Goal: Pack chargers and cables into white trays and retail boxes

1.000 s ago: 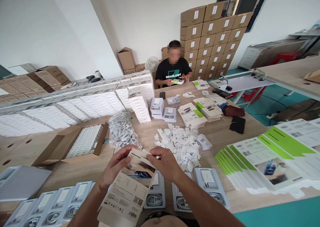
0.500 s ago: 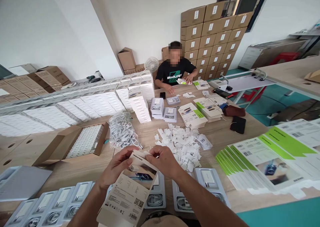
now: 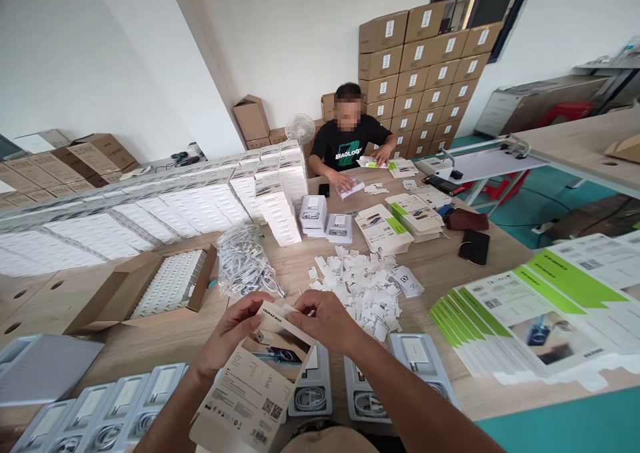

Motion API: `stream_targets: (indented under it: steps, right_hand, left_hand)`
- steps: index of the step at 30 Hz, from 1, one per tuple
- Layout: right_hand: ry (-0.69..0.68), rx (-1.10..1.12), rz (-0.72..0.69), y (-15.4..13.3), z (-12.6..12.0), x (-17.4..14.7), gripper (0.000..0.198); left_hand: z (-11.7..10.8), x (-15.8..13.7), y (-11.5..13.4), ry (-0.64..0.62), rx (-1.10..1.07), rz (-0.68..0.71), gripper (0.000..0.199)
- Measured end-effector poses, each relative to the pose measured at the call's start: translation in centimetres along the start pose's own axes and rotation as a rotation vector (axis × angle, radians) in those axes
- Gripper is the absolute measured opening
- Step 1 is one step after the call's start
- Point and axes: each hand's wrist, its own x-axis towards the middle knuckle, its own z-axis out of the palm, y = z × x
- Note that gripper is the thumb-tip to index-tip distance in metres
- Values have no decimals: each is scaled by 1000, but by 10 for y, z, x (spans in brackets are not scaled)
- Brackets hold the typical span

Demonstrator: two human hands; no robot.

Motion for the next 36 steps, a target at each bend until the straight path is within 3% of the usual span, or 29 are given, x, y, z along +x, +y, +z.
stream_targets:
  steps: [7,12,15,18,20,25,31,36]
  right_hand:
    - [29,157,81,10,1,-4,35]
    - [115,170,-25,26,18,-19,32]
    - [146,298,82,34,27,-20,31]
    - [105,415,185,35,31,-18,38]
    - [55,407,208,32,32,-17,45]
    - [-60,327,263,29,32,-26,31]
    - [-17,643,475,49,48,-44,36]
    - [18,618,538,72,72,-55,37]
  left_hand:
    - [-1,2,-6,168,-146,-6,19]
    - [3,2,-17,267,-159,35,19]
    - [2,1,-21,213,-40,44,22]
    - [-4,-5,-19,108,242,77,25]
    - [-9,-13,-15,31,468,87,29]
    - [-13,-37,-5,-117,800,34,35]
    - [-5,-55,-14,-221,898,-2,32]
    - [-3,-63,-34,-159,768,-121,36]
